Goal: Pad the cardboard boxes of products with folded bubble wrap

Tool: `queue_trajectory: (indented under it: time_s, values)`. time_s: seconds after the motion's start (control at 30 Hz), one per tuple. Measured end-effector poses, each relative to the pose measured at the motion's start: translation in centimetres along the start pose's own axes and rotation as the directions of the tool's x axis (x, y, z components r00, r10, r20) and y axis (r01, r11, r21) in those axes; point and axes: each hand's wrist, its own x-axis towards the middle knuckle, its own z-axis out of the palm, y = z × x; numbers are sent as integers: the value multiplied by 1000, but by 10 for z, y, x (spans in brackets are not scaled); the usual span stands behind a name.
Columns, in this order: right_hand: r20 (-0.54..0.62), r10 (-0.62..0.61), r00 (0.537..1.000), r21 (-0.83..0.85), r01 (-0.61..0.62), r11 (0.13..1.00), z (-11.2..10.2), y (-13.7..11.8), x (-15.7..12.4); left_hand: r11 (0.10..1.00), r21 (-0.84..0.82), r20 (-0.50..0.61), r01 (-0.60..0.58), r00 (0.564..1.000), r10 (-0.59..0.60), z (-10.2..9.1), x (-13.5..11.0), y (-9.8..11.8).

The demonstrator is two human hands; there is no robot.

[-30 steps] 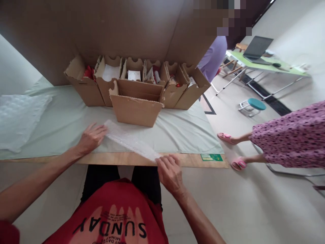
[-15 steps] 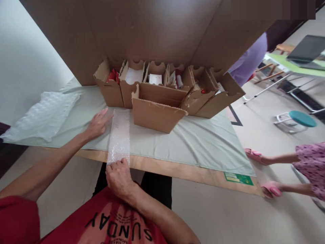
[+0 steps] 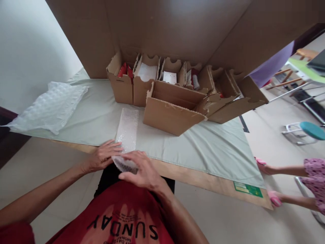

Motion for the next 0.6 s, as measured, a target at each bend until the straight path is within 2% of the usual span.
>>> queue_trajectory:
  time_s: [0.1, 0.17, 0.27, 0.37, 0.47, 0.53, 0.6]
  values:
    - [-12, 46, 999, -13, -46, 999, -25, 23, -10, 971, -167, -10, 174, 984, -178, -4, 4, 0]
    - [-36, 85, 996, -48, -87, 995, -29, 42, -5, 926, -234, 1, 295, 953, -303, -7, 10, 1]
    - [-101, 114, 988, 5, -115, 993, -18, 63, 21, 856, -274, 2, 438, 890, -455, -9, 22, 1]
    - [-115, 189, 975, 202, -163, 966, 2, 72, 49, 779, -306, 19, 547, 822, -570, -10, 34, -1]
    - [-137, 287, 948, 339, -228, 913, 18, 74, 63, 675, -409, 68, 614, 758, -649, -13, 41, 0]
    - [-202, 332, 922, 347, -249, 904, 25, 76, 66, 616, -481, 109, 624, 739, -664, -15, 43, 1]
    - [-253, 360, 898, 301, -281, 911, 27, 80, 69, 598, -488, 110, 636, 724, -681, -15, 44, 1]
